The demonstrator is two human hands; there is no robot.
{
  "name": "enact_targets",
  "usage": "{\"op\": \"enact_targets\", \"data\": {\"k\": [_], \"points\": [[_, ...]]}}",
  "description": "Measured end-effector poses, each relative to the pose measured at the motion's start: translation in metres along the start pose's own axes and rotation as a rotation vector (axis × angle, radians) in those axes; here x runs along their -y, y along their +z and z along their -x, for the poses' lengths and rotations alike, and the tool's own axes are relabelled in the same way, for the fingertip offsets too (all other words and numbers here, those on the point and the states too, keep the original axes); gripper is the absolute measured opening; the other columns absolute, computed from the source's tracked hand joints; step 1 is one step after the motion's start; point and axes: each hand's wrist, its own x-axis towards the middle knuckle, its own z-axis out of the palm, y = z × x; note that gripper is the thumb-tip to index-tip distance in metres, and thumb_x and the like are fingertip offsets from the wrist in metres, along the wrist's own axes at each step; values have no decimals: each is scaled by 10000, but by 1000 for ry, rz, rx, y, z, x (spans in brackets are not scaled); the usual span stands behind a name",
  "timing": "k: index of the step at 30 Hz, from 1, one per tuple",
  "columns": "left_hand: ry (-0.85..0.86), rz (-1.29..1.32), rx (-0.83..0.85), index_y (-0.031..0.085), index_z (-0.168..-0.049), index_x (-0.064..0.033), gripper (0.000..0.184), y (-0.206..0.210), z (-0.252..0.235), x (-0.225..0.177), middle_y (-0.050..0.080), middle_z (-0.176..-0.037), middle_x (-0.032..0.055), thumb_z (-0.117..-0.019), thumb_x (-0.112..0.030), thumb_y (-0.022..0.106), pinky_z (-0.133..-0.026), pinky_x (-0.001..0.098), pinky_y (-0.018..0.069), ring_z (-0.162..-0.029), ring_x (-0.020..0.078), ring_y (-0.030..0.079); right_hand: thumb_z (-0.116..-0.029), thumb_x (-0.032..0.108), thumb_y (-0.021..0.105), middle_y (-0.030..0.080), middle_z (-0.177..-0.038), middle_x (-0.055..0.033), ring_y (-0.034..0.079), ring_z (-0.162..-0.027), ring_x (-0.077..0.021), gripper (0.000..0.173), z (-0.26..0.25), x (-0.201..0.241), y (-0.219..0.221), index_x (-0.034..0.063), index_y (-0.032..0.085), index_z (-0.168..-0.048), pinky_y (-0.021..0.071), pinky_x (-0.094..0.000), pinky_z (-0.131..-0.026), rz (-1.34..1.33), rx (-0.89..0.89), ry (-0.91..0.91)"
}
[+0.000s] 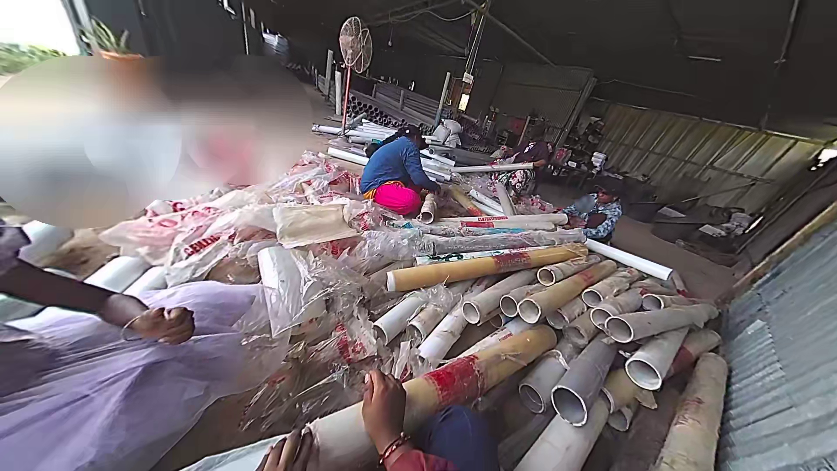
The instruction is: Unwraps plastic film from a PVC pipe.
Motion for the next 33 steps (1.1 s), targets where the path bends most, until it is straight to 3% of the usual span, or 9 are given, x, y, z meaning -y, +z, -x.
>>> {"op": "enact_targets", "data": {"k": [3,6,10,13,24,29,33], "points": [[80,-52,-168,685,-1247,84,334,4,7,0,670,-1276,276,-933,92,573,-970,536,547,-1166,455,666,-1040,126,521,757,-1021,-243,729,-1018,-417,302,4,5,-2,-37,741,-1168,544,-564,-924,18,-2,-1],[107,-116,-66,596,-1336,110,381,2,11,0,610,-1388,252,-969,98,493,-1032,508,510,-1269,421,613,-1038,92,530,734,-1013,-305,713,-975,-504,285,7,1,4,-65,725,-1176,531,-650,-840,47,-56,-50],[157,-171,-187,643,-1267,99,323,7,11,7,667,-1303,222,-970,70,519,-935,464,562,-1180,376,672,-1046,94,501,703,-1031,-364,682,-980,-578,303,3,-10,17,-81,703,-1188,480,-732,-812,44,-81,-106],[201,-274,-286,692,-1178,83,271,10,10,9,713,-1203,195,-943,57,560,-840,418,588,-1079,329,715,-1054,110,482,701,-1028,-369,679,-977,-586,322,1,-13,19,-85,699,-1189,471,-742,-811,36,-81,-109],[226,-366,-380,716,-1152,51,269,15,9,12,737,-1154,150,-900,46,620,-788,368,597,-1033,276,733,-1068,119,479,700,-1033,-366,682,-987,-571,323,4,-8,15,-88,697,-1184,474,-722,-829,41,-75,-92],[238,-417,-503,739,-1088,19,237,23,8,15,751,-1091,119,-865,39,662,-744,338,599,-972,237,744,-1066,119,478,702,-1019,-363,683,-975,-569,321,3,-10,17,-85,701,-1175,476,-721,-815,40,-92,-103],[242,-402,-457,736,-1103,32,236,19,9,14,746,-1111,133,-896,30,624,-749,343,590,-979,250,739,-1067,127,481,700,-1015,-366,680,-974,-576,323,3,-11,17,-87,699,-1173,474,-723,-805,39,-93,-107]]}}
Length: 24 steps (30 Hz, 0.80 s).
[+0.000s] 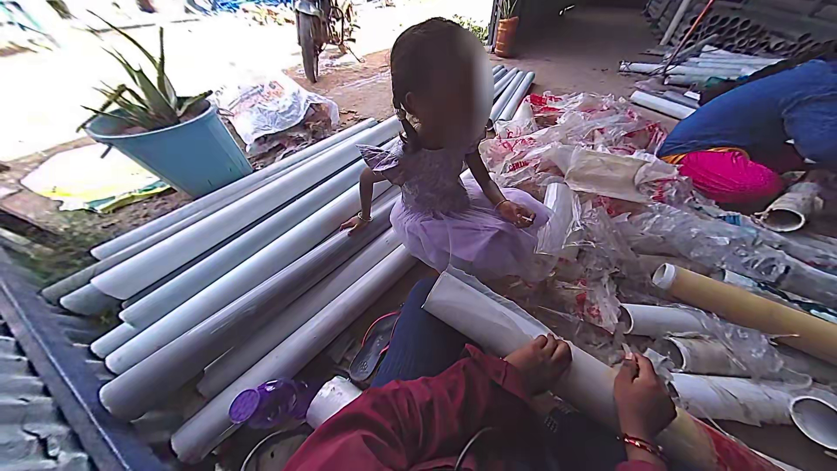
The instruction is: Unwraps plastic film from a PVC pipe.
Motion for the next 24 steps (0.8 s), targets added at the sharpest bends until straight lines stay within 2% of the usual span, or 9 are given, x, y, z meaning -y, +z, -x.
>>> {"op": "enact_targets", "data": {"k": [3,7,9,11,13,15,19,21,24], "points": [[-21,72,41,731,-1105,51,237,0,-1,0,738,-1125,161,-896,45,621,-768,374,599,-1005,288,737,-1079,141,462,694,-1035,-370,673,-993,-578,344,1,-1,0,-91,689,-1192,470,-721,-820,-15,-4,6],[-121,373,434,654,-1191,135,273,-27,-23,7,651,-1244,287,-1015,36,471,-889,486,548,-1129,409,663,-1090,161,445,697,-1049,-363,678,-995,-569,367,5,-1,0,-92,683,-1207,474,-714,-820,-30,-45,18],[-184,524,551,626,-1200,160,288,-35,-31,13,611,-1275,327,-1042,17,432,-954,525,513,-1192,447,620,-1090,161,445,698,-1042,-363,679,-985,-573,367,6,-1,-1,-94,680,-1209,474,-716,-806,-27,-51,14],[-206,558,545,637,-1177,159,280,-35,-33,15,613,-1265,327,-1040,14,441,-944,532,515,-1191,449,619,-1089,161,448,700,-1033,-361,680,-975,-577,365,5,0,-1,-95,678,-1210,476,-720,-798,-21,-48,15],[-184,498,461,665,-1136,140,263,-29,-28,14,648,-1207,306,-1027,12,463,-881,506,548,-1130,426,658,-1089,160,447,700,-1029,-363,681,-969,-576,365,5,0,-1,-95,683,-1198,479,-717,-792,-16,-44,20],[-206,499,406,680,-1108,134,259,-26,-26,12,666,-1173,302,-1029,1,472,-863,498,558,-1089,420,681,-1086,153,454,700,-1027,-364,685,-966,-571,356,5,0,-1,-93,688,-1192,482,-714,-792,-14,-43,17],[-329,597,588,627,-1228,138,307,-42,-40,13,608,-1290,319,-1069,-20,419,-983,526,496,-1200,439,621,-1083,138,468,695,-1030,-370,685,-972,-570,339,8,1,-2,-104,683,-1184,491,-707,-794,-14,-46,-1],[-320,595,605,616,-1249,137,308,-43,-41,13,594,-1315,319,-1067,-7,413,-990,532,491,-1225,440,606,-1062,106,486,704,-997,-354,700,-929,-551,316,15,-2,-1,-120,696,-1130,514,-676,-760,-12,-129,-82],[-236,561,489,647,-1188,135,270,-35,-31,11,633,-1242,317,-1031,40,449,-931,524,523,-1164,443,640,-1020,88,497,725,-929,-320,729,-818,-492,314,26,0,-6,-135,717,-1048,555,-600,-687,-30,-261,-252]]}}
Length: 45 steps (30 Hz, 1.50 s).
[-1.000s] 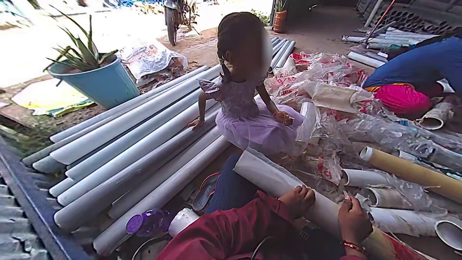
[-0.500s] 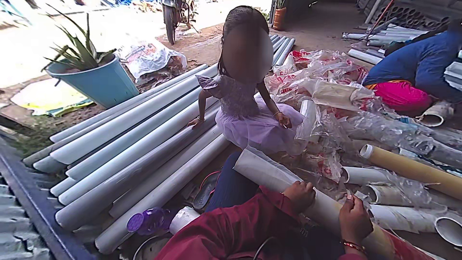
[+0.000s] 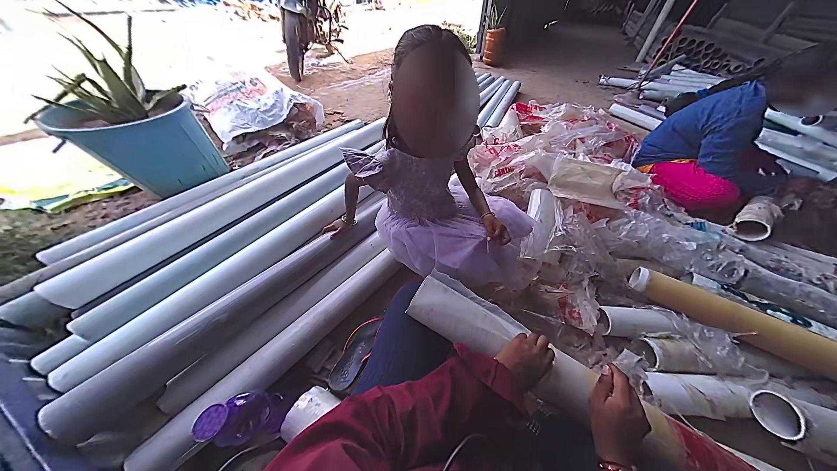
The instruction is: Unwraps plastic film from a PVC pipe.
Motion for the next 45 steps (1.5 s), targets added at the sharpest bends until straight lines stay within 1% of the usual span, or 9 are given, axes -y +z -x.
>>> {"op": "enact_targets", "data": {"k": [3,5,9,14,17,26,38,42,45], "points": [[60,-68,-78,634,-1248,140,303,14,10,1,653,-1247,310,-1002,81,466,-966,513,524,-1199,440,639,-1036,83,472,702,-837,-295,699,-714,-455,317,2,24,-14,-138,695,-1076,526,-611,-641,-173,150,63],[119,-188,-259,664,-1236,119,307,31,16,3,697,-1208,275,-975,72,511,-966,471,551,-1174,401,679,-1047,111,466,667,-765,-253,655,-660,-404,318,5,37,-21,-111,695,-1058,501,-597,-628,-271,334,119],[196,-403,-456,678,-1251,84,336,47,29,8,700,-1270,224,-940,49,558,-1025,424,534,-1208,336,682,-1048,109,480,654,-755,-220,625,-665,-369,294,4,56,-30,-89,697,-1042,476,-579,-638,-320,515,208],[213,-378,-445,668,-1246,102,331,48,44,7,671,-1323,237,-957,53,514,-1054,448,508,-1232,360,665,-1082,136,471,679,-868,-216,654,-794,-349,294,-15,68,-44,-69,677,-1124,497,-552,-749,-253,677,360],[198,-295,-426,662,-1239,127,328,46,44,6,663,-1319,264,-958,63,504,-1043,477,513,-1222,401,663,-1102,154,423,709,-1009,-251,690,-979,-403,327,-31,82,-47,-46,656,-1212,508,-569,-858,-107,867,368],[214,-255,-494,689,-1186,112,301,48,40,11,702,-1259,239,-944,66,518,-1021,449,530,-1180,375,691,-1107,171,386,714,-1099,-241,689,-1096,-405,339,-60,109,-46,24,630,-1291,507,-540,-908,390,1177,106],[226,-68,-484,722,-1115,99,261,45,39,12,715,-1231,236,-916,109,552,-1021,459,534,-1161,386,698,-1096,172,438,681,-1190,-265,635,-1179,-429,320,-78,96,-58,-12,660,-1233,462,-587,-970,363,1343,40],[246,-80,-561,743,-1065,75,230,47,36,16,742,-1166,210,-885,103,603,-1000,430,552,-1115,352,722,-1089,162,462,701,-1128,-280,659,-1122,-460,303,-68,101,-49,-11,682,-1206,486,-608,-926,298,1146,116],[238,-49,-550,753,-1013,60,197,43,32,16,757,-1081,192,-859,105,638,-941,418,577,-1051,336,736,-1092,178,469,710,-1116,-285,672,-1105,-467,311,-58,100,-39,3,693,-1217,500,-608,-914,320,1117,81]]}}
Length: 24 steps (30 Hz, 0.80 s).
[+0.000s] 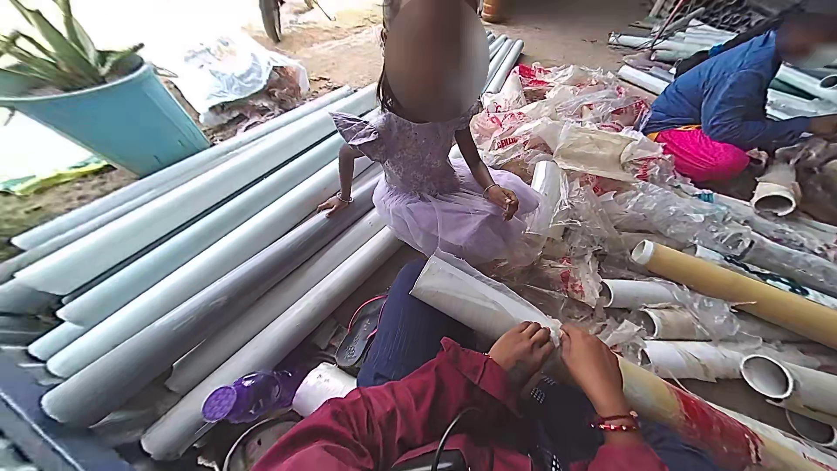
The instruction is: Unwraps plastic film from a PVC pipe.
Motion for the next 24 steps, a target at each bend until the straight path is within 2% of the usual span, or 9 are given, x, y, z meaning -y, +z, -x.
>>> {"op": "enact_targets", "data": {"k": [3,5,8,10,13,15,20,22,24], "points": [[-66,-25,47,732,-982,62,130,-2,-14,-2,736,-962,195,-906,11,639,-809,424,582,-932,335,735,-1092,176,468,713,-1125,-273,671,-1117,-458,302,-1,2,-5,10,685,-1223,499,-599,-922,84,45,-18],[-143,-120,137,717,-1022,68,175,-7,-27,-8,729,-969,207,-954,-52,609,-794,418,575,-938,332,734,-1078,174,498,711,-1145,-265,668,-1131,-447,293,0,3,-10,23,678,-1253,497,-593,-927,131,87,-27],[-313,-75,496,605,-1260,139,296,-23,-51,-18,652,-1201,308,-1034,12,462,-916,518,525,-1144,432,652,-1059,154,531,703,-1175,-273,656,-1163,-452,289,2,1,-17,11,672,-1267,489,-606,-951,148,133,-34],[-355,-15,659,582,-1274,167,311,-29,-61,-20,588,-1300,341,-1031,66,417,-956,545,499,-1224,463,593,-1068,157,518,700,-1186,-272,651,-1171,-456,287,2,-2,-16,18,674,-1263,486,-610,-959,152,153,-41],[-334,-11,722,597,-1242,170,309,-41,-62,-20,578,-1329,334,-1031,82,390,-971,539,491,-1254,452,577,-1077,157,498,704,-1169,-278,661,-1147,-464,291,5,-1,-15,13,671,-1260,494,-613,-938,139,148,-38],[-327,9,791,535,-1322,169,350,-57,-65,-22,517,-1439,322,-1057,63,334,-1072,561,430,-1362,451,501,-1087,170,482,715,-1130,-283,675,-1115,-479,300,8,-4,-9,4,668,-1254,503,-623,-911,79,103,-24],[-181,66,566,634,-1249,130,321,-40,-44,-1,597,-1377,285,-1047,30,405,-1006,556,477,-1274,451,582,-1092,151,471,709,-1020,-335,680,-1008,-542,311,9,-13,17,-57,679,-1191,488,-686,-829,-238,-172,23],[-46,-26,352,714,-1128,83,262,-23,-31,9,693,-1226,232,-1006,35,488,-865,494,541,-1097,392,682,-1092,155,473,710,-981,-328,687,-979,-536,307,5,-12,23,-63,678,-1160,496,-678,-806,-237,-192,9],[114,-141,20,772,-910,-3,131,1,-20,21,746,-966,137,-883,41,652,-642,389,543,-838,279,720,-1095,163,467,711,-963,-326,695,-964,-526,309,1,-10,26,-59,678,-1139,505,-666,-795,-201,-186,8]]}}
